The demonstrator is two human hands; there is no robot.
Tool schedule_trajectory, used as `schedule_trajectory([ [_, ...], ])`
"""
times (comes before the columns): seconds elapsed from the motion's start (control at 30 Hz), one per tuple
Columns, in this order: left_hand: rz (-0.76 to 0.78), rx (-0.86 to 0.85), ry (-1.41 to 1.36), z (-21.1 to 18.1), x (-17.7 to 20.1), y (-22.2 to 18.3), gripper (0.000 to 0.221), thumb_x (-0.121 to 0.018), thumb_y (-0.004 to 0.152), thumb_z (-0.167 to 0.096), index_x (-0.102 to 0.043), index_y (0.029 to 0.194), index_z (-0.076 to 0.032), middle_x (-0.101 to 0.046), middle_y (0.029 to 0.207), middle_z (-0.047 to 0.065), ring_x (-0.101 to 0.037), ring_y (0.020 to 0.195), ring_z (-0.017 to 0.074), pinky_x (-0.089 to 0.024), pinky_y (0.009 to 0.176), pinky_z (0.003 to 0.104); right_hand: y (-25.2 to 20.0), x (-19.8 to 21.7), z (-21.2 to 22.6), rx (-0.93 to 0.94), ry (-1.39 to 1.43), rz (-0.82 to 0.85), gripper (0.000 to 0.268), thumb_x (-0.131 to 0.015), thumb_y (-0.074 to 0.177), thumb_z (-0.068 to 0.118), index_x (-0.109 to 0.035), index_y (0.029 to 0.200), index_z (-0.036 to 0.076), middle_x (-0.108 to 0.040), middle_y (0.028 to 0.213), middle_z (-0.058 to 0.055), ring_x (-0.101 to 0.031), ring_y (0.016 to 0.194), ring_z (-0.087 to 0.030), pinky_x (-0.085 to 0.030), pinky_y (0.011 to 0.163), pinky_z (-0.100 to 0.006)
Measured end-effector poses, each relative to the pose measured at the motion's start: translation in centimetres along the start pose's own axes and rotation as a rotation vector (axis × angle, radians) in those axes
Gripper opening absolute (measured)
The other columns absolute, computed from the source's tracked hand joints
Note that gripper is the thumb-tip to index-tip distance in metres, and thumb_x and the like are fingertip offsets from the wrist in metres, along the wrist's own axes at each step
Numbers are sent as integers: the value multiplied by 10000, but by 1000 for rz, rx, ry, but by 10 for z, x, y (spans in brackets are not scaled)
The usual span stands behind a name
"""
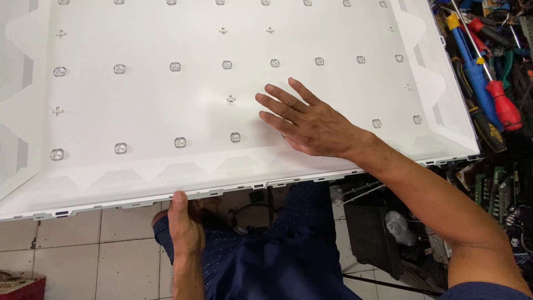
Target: Installing and securing a white reflector sheet over the LED backlight array in a television chassis.
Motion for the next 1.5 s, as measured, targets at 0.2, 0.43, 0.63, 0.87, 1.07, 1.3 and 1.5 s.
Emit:
schedule_trajectory([
  [0.2, -22, 1, -17, 0, -1, 0, 661, -529, 984, -578, -712, 950, 56, -733, 848, 207, -732, 839, 339, -616, 820, 441, 3, -27, -27, -165, 419, 95, 874, -742, 835, 99, -299, 1586, 41, -162, 1712, -173, -125, 1603, -363, -101, 1312, -560],
  [0.43, -26, 8, -44, -4, -2, -2, 486, -481, 1044, -454, -666, 1125, -11, -692, 1084, 114, -668, 1007, 252, -560, 902, 379, -19, -61, -65, -366, 577, 114, 851, -697, 997, 329, -173, 1637, 126, -65, 1733, -168, 9, 1611, -370, -11, 1307, -562],
  [0.63, -4, -31, -60, 3, -2, 3, 467, -495, 1044, -529, -643, 1087, -88, -659, 913, 49, -649, 827, 212, -552, 762, 365, -27, -62, -72, -428, 587, 204, 930, -588, 1003, 569, -59, 1654, 168, 29, 1732, -180, 73, 1602, -381, -19, 1281, -587],
  [0.87, 57, -172, -97, 7, -10, -8, 514, -590, 1009, -566, -646, 1061, -58, -657, 923, 45, -631, 850, 189, -534, 782, 335, -70, -29, -92, -494, 449, 257, 989, -784, 902, 310, -159, 1635, 86, 26, 1712, -209, 50, 1592, -356, 1, 1287, -525],
  [1.07, 139, -187, 629, 29, -35, -11, 607, -338, 951, -749, -243, 683, -213, -229, 649, -62, -206, 626, 98, -161, 547, 350, -115, -35, -107, -562, 390, 162, 1035, -839, 855, 363, -216, 1625, 64, -53, 1713, -211, -6, 1590, -395, -56, 1291, -575],
  [1.3, 103, 47, 483, 23, -69, -26, 462, -560, 952, -403, -766, 962, 11, -819, 880, 150, -772, 838, 252, -614, 790, 363, -123, -28, -96, -394, 290, -30, 989, -853, 934, 366, -219, 1654, 126, -128, 1734, -159, -135, 1619, -409, -167, 1300, -663],
  [1.5, 144, -110, 617, 15, -64, -23, 471, -508, 985, -468, -733, 981, -55, -768, 921, 75, -714, 882, 222, -558, 809, 369, -125, 1, -74, -307, 164, -4, 1071, -913, 882, 307, -190, 1643, 94, -175, 1721, -192, -206, 1607, -425, -202, 1312, -630],
])
Point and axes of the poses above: each hand's wrist, its own y-axis towards the middle knuckle, its own x-axis out of the back of the hand, z = x × y, the point moved 9 cm from there along y, towards the middle knuckle
